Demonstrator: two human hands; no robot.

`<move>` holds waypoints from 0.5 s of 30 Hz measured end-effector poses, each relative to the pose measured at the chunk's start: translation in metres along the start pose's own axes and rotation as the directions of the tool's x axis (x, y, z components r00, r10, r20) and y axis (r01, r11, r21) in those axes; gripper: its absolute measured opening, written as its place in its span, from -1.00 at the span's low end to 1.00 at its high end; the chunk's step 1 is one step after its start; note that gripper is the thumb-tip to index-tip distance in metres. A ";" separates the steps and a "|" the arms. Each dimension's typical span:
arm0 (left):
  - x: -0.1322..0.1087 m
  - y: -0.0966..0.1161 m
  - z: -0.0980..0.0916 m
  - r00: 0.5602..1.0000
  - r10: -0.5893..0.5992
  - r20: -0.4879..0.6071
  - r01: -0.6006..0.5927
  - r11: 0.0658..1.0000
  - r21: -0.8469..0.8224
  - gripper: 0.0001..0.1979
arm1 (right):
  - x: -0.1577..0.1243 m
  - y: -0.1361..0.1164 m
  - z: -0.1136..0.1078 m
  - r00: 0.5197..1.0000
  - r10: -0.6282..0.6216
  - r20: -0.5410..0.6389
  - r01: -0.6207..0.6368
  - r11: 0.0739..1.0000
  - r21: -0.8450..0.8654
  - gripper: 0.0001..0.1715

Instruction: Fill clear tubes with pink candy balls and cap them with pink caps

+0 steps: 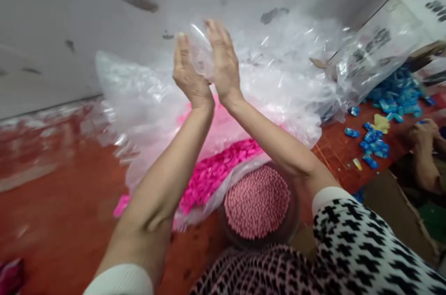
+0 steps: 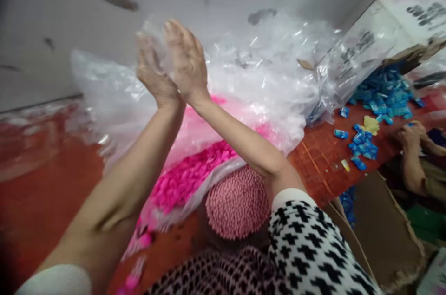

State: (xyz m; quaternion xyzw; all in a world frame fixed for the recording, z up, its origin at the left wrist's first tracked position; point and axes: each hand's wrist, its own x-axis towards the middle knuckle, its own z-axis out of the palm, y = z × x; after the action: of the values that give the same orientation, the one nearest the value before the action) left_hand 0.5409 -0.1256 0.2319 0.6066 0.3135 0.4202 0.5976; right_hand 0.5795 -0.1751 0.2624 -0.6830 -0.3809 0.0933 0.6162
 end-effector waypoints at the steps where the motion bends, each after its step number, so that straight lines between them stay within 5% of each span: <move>1: -0.035 0.005 -0.003 0.997 -0.004 -0.073 0.005 1.000 0.014 -0.50 | -0.031 -0.007 -0.011 1.000 0.007 -0.005 -0.007 1.000 0.014 -0.55; 5: -0.179 0.011 -0.007 0.983 -0.155 -0.096 0.159 0.987 0.035 -0.56 | -0.161 -0.017 -0.059 0.990 0.121 -0.078 -0.115 0.990 0.076 -0.42; 8: -0.267 -0.010 -0.003 0.941 -0.334 -0.052 0.337 0.938 0.085 -0.57 | -0.249 0.001 -0.091 0.967 0.234 -0.101 -0.238 0.971 -0.026 -0.41; 12: -0.332 -0.059 0.004 0.911 -0.393 0.122 0.363 0.907 0.211 -0.60 | -0.316 0.053 -0.133 0.931 0.352 -0.093 -0.361 0.924 -0.122 -0.38; 15: -0.350 -0.084 0.001 0.826 -0.443 0.349 0.315 0.876 0.366 -0.60 | -0.330 0.083 -0.170 0.907 0.421 -0.006 -0.411 0.883 -0.227 -0.38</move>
State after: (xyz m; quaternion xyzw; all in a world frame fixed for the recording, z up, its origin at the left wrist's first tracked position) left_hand 0.3945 -0.4270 0.1019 0.6891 0.3504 0.0992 0.6265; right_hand 0.4862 -0.5119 0.1117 -0.8114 -0.2471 0.1947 0.4926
